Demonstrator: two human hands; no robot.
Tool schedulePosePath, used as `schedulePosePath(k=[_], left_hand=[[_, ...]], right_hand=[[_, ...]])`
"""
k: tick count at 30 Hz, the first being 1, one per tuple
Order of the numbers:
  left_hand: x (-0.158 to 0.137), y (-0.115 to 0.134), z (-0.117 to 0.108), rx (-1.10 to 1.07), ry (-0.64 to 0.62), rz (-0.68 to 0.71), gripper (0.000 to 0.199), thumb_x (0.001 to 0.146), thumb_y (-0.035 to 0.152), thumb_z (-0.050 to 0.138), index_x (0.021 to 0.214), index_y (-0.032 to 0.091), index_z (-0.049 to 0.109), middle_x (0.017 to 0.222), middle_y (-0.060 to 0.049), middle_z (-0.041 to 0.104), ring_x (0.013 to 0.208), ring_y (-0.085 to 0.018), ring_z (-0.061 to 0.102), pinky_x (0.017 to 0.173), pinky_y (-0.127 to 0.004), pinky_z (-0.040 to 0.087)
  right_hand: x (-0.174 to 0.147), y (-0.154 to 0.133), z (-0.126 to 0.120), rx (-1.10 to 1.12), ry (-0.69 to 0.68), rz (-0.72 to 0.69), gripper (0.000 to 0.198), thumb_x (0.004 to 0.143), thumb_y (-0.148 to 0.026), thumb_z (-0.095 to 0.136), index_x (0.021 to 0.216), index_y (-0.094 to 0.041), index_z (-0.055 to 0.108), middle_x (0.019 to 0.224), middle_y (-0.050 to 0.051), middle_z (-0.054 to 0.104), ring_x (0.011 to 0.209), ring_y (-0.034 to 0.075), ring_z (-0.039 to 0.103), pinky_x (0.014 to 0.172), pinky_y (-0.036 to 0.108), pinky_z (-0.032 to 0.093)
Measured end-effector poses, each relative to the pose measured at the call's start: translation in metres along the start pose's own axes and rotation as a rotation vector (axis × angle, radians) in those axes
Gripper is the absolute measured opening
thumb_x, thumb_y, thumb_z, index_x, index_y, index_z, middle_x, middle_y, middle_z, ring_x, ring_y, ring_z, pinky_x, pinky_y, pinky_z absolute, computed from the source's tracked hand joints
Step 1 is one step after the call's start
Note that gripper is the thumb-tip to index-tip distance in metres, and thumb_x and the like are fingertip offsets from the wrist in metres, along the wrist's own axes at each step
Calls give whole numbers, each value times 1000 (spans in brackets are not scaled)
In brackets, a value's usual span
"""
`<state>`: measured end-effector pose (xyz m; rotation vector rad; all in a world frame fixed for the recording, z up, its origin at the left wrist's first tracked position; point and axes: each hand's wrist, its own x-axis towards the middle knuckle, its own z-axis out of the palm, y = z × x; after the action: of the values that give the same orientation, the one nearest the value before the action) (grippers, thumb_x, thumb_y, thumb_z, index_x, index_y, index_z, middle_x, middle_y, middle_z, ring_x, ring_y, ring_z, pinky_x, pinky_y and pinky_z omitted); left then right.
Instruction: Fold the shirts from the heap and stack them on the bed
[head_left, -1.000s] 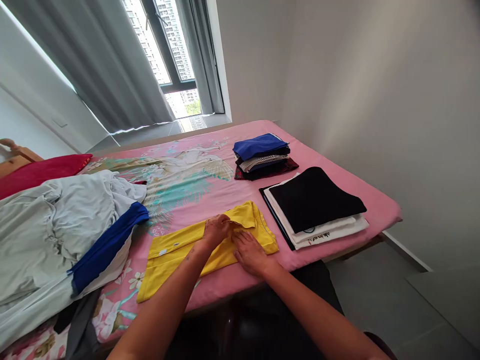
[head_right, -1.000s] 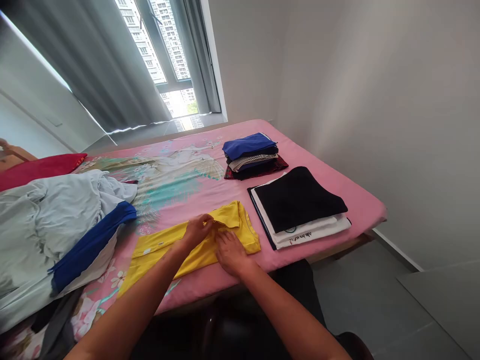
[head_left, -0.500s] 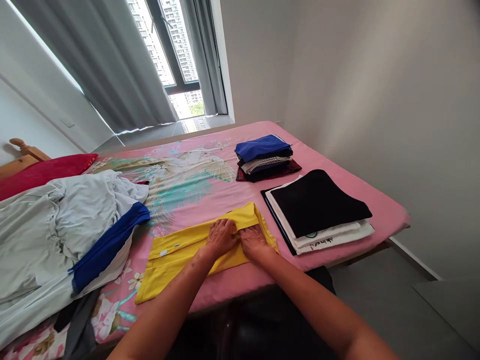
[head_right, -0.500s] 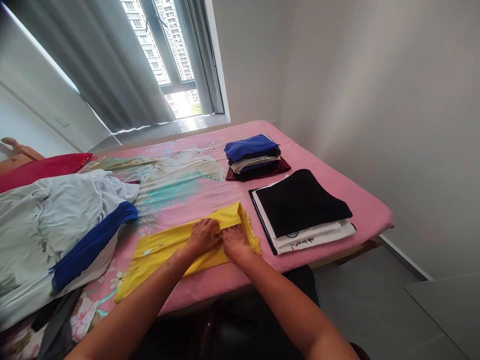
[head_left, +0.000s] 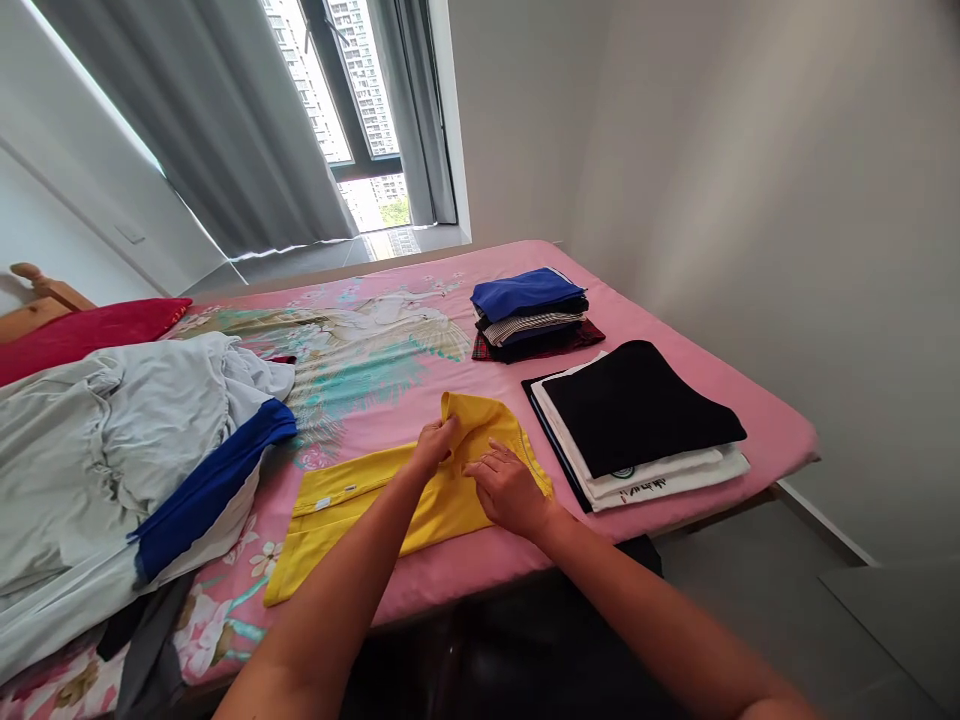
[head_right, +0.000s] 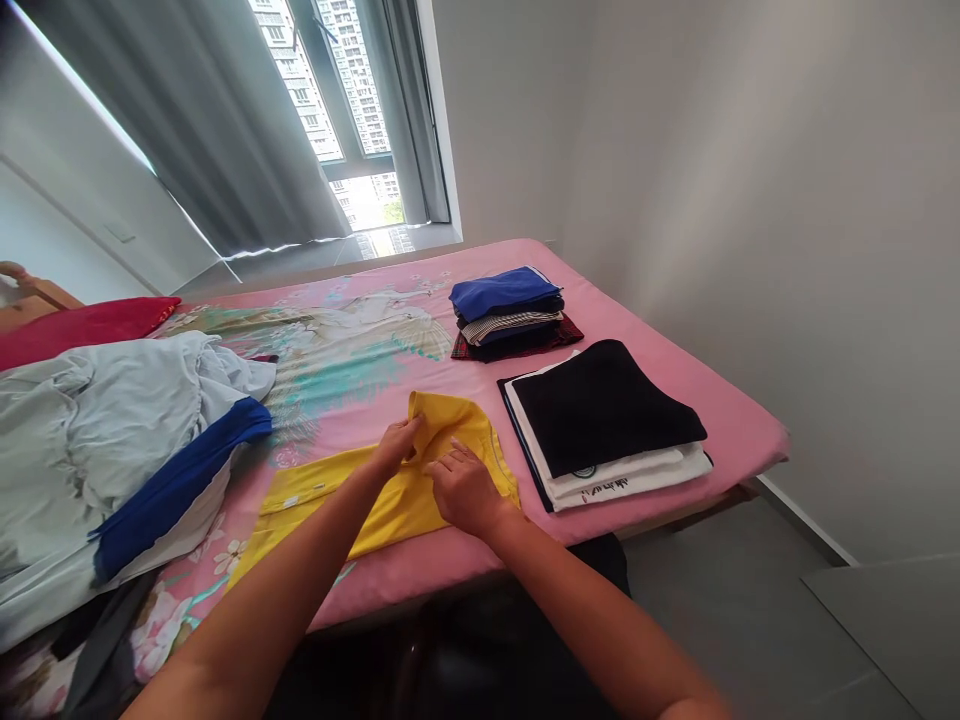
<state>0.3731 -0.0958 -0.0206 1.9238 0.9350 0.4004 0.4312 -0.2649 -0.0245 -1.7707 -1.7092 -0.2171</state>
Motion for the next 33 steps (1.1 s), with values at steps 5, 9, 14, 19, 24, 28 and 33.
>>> schedulePosePath(k=[5,9,14,19,24,28,33], left_hand=[[13,17,-19,2,-32,23,44,73,59,55,69,16,60,52,0,56,51,-13,52,48,-23,37],[11,20,-14,96,-69,118,36,76,51,56,70,17,63,60,0,61,62,-15,56,56,-24,41],[-13,-1,10,261,-127,252,25,81,35,54,64,19,61,69,-2,63,72,-16,58,73,-28,46],[-32,-21,26,343,-147,378,18,86,29,50,89,22,67,112,-7,64,105,-20,58,94,-34,43],[-34,-27,29,575,-190,513,40,91,32,45,131,31,51,142,-9,44,129,-26,42,105,-44,36],[-38,-26,34,694,-237,501,42,92,29,41,134,33,48,143,-11,42,133,-32,37,104,-52,34],[-47,-22,38,718,-245,464,47,87,34,52,134,35,47,144,-11,41,134,-38,32,102,-65,28]], right_hand=[[9,26,29,-25,-196,78,30,89,-16,41,112,-11,60,118,13,60,118,22,49,108,40,31],[30,42,40,-16,-344,32,43,91,-29,41,130,-13,51,134,12,50,129,25,38,111,44,25],[34,55,48,-71,-402,192,54,91,-39,41,143,-26,35,150,4,30,140,30,17,112,58,-4],[24,67,50,-117,-427,277,55,89,-35,44,142,-24,37,150,6,31,141,28,13,111,54,-11],[13,82,45,-158,-412,362,59,89,-38,41,145,-27,29,154,6,21,142,27,7,107,59,-15],[4,90,48,-199,-374,492,65,87,-38,44,147,-17,27,153,9,22,142,30,7,111,56,-4],[3,100,46,-72,-29,600,47,91,-23,30,133,-8,45,135,16,46,129,22,36,110,39,25]])
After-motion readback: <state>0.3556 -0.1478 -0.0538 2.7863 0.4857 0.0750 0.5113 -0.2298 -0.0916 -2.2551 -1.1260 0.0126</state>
